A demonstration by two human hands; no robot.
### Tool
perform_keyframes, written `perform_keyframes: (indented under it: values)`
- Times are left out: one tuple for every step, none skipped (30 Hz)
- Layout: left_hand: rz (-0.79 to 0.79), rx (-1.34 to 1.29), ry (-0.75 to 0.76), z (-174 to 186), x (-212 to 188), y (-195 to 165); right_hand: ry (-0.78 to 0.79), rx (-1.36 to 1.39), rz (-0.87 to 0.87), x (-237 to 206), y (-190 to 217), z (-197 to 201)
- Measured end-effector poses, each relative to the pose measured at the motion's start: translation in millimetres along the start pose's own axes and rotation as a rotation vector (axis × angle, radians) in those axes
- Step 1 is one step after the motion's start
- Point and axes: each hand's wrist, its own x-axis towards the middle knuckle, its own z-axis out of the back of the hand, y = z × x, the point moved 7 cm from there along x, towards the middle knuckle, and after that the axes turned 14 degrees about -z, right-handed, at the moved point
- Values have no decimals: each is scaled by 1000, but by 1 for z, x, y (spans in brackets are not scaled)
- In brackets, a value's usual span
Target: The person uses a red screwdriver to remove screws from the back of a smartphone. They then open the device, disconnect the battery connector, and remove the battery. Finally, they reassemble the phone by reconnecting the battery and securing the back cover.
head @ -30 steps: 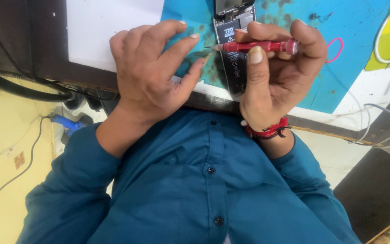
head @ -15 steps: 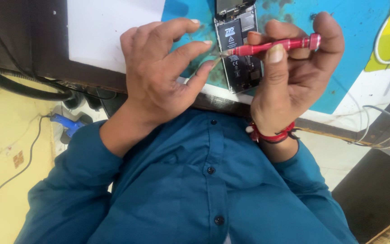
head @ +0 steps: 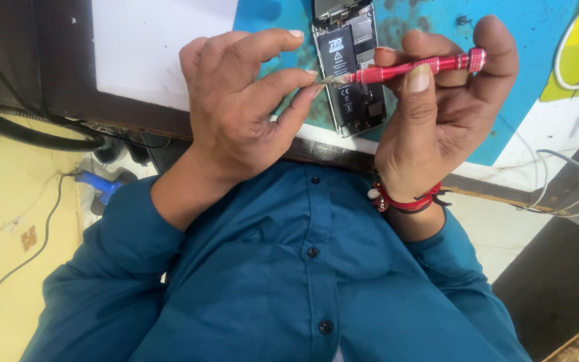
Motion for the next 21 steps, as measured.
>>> perform_keyframes:
  values:
    - [-7, 5, 2, 0, 0, 0, 4, -3, -1, 0, 0, 0]
    - [-13, 10, 5, 0, 0, 0, 9, -6, -2, 0, 0, 0]
    - [-19, 15, 8, -1, 0, -1, 20, -10, -2, 0, -1, -1]
    - [-21, 13, 6, -1, 0, -1, 28, -14, -1, 0, -1, -2]
    - [-22, 12, 5, -1, 0, -1, 36, -18, -1, 0, -1, -2]
    - [-24, 11, 4, -1, 0, -1, 41, -20, 2, 0, -1, -2]
    - [-23, 12, 7, -1, -1, -1, 44, -23, 4, 0, -2, -2]
    - [-23, 12, 10, -1, -1, -1, 48, -26, 7, 0, -2, -1]
    - [-22, 13, 11, -1, -1, -1, 50, -28, 10, 0, -3, -1]
    - [-26, 14, 11, -1, -1, -1, 57, -39, 18, -1, -3, 0]
    - [-29, 14, 12, -1, -1, -1, 63, -50, 26, -1, -3, 1]
    - [-31, 15, 14, 0, -1, -1, 74, -69, 38, -3, -3, 1]
    - [-35, 17, 18, 0, -1, -1, 83, -92, 58, -4, -3, 1]
    - [-39, 20, 21, 0, -1, -1, 92, -114, 77, -5, -2, 1]
    - [-44, 23, 24, -1, -1, -2, 100, -140, 104, -6, -2, 1]
    - [-39, 17, 27, -1, -1, -1, 101, -159, 123, -7, -2, 2]
    - [-34, 11, 31, -1, -1, -1, 103, -176, 143, -9, -2, 2]
    - [-29, 6, 34, -1, -1, -1, 98, -187, 157, -10, -1, 2]
    - [-34, 4, 34, -2, 0, -2, 101, -197, 164, -12, -1, 2]
    - [-38, 1, 34, -2, 1, -2, 104, -207, 171, -13, -1, 1]
    - [-42, -1, 35, -2, 1, -2, 116, -215, 169, -16, 0, 0]
